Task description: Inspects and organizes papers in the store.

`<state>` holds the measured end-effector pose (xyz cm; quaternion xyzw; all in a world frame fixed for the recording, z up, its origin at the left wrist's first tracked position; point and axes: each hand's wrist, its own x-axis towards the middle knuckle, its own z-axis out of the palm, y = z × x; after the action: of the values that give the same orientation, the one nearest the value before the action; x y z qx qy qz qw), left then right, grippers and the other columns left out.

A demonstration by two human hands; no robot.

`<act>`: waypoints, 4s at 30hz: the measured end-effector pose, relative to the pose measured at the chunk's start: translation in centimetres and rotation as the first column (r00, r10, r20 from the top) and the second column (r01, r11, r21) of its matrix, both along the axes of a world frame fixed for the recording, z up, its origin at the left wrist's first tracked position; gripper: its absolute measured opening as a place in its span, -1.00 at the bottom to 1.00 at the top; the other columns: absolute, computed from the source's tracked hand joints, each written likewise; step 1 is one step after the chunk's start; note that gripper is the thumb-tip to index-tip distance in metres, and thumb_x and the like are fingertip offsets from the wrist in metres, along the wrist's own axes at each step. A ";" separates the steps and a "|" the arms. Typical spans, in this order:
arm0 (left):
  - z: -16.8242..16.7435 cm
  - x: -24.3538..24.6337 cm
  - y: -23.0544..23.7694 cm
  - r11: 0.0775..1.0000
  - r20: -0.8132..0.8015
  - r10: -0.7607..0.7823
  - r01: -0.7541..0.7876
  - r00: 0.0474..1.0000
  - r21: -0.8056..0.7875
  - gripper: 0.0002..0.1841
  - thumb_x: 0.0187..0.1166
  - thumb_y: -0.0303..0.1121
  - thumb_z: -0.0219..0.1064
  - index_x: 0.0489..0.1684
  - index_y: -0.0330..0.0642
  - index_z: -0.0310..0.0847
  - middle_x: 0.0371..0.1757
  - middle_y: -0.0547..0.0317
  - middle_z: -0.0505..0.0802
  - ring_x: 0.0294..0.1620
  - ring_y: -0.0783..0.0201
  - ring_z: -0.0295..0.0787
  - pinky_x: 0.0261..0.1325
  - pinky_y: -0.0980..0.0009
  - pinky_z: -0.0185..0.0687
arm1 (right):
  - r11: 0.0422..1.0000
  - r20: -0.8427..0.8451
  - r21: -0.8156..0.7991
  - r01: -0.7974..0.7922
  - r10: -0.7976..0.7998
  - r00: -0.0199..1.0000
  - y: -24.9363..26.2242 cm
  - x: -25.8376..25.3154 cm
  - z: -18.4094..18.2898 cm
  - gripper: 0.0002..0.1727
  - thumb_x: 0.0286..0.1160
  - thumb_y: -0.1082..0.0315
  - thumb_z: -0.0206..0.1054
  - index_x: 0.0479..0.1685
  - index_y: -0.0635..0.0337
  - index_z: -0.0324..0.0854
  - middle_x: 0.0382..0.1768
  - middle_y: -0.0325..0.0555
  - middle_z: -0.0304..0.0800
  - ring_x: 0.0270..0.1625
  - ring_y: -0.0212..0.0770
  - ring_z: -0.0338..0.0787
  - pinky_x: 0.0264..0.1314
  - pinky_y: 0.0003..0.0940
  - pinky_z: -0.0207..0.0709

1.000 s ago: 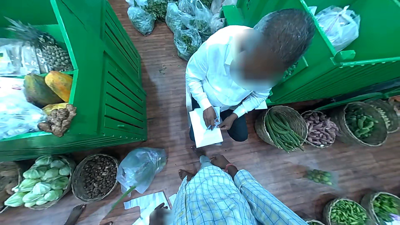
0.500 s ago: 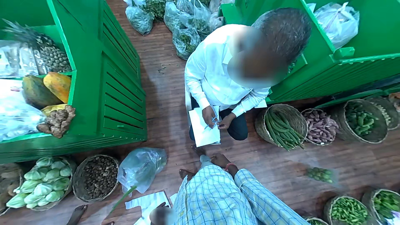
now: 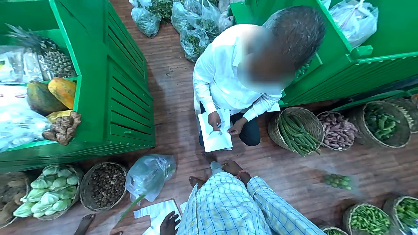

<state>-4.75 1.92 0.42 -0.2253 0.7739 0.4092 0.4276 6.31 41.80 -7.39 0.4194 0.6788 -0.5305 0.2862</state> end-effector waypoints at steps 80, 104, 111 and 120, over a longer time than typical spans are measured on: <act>-2.2 -0.6 -1.6 0.995 -0.057 -0.102 0.103 0.993 0.014 -0.67 0.82 -0.54 0.04 0.42 -0.56 0.47 0.18 -0.46 0.78 0.09 -0.12 0.85 0.20 -0.01 0.75 | 0.999 -0.014 -0.020 0.038 -0.039 0.999 -0.3 0.4 0.0 -0.61 0.62 0.21 0.30 0.33 0.14 0.73 0.10 0.09 0.88 0.24 0.07 0.81 0.40 0.15 0.54; -1.9 -0.7 -0.7 0.995 -0.065 -0.095 0.096 0.993 0.020 -0.67 0.81 -0.55 0.05 0.43 -0.54 0.47 0.16 -0.43 0.79 0.03 -0.09 0.86 0.14 0.02 0.77 | 0.999 -0.005 -0.013 0.045 -0.045 0.999 -0.2 0.5 -0.1 -0.62 0.58 0.20 0.31 0.31 0.09 0.75 0.13 0.05 0.88 0.28 0.05 0.80 0.41 0.15 0.54; -2.6 -0.8 -1.4 0.994 -0.058 -0.104 0.105 0.993 0.014 -0.66 0.83 -0.53 0.05 0.43 -0.53 0.47 0.18 -0.42 0.79 0.04 -0.09 0.87 0.15 0.01 0.78 | 1.000 -0.005 -0.007 0.026 -0.026 1.000 -0.2 0.5 -0.1 -0.61 0.58 0.19 0.31 0.30 0.09 0.75 0.17 0.09 0.85 0.31 0.10 0.77 0.43 0.20 0.51; -2.3 -0.6 -1.2 0.994 -0.057 -0.106 0.107 0.993 0.019 -0.66 0.82 -0.52 0.07 0.44 -0.51 0.47 0.17 -0.42 0.79 0.03 -0.07 0.86 0.14 0.03 0.77 | 0.999 -0.001 -0.010 0.036 -0.036 0.999 -0.3 0.7 -0.1 -0.63 0.58 0.20 0.30 0.29 0.08 0.76 0.14 0.08 0.86 0.30 0.08 0.77 0.43 0.17 0.51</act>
<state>-5.37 0.74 -1.91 -0.1672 0.7919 0.4006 0.4295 7.00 41.54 -7.46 0.4297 0.6688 -0.5390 0.2784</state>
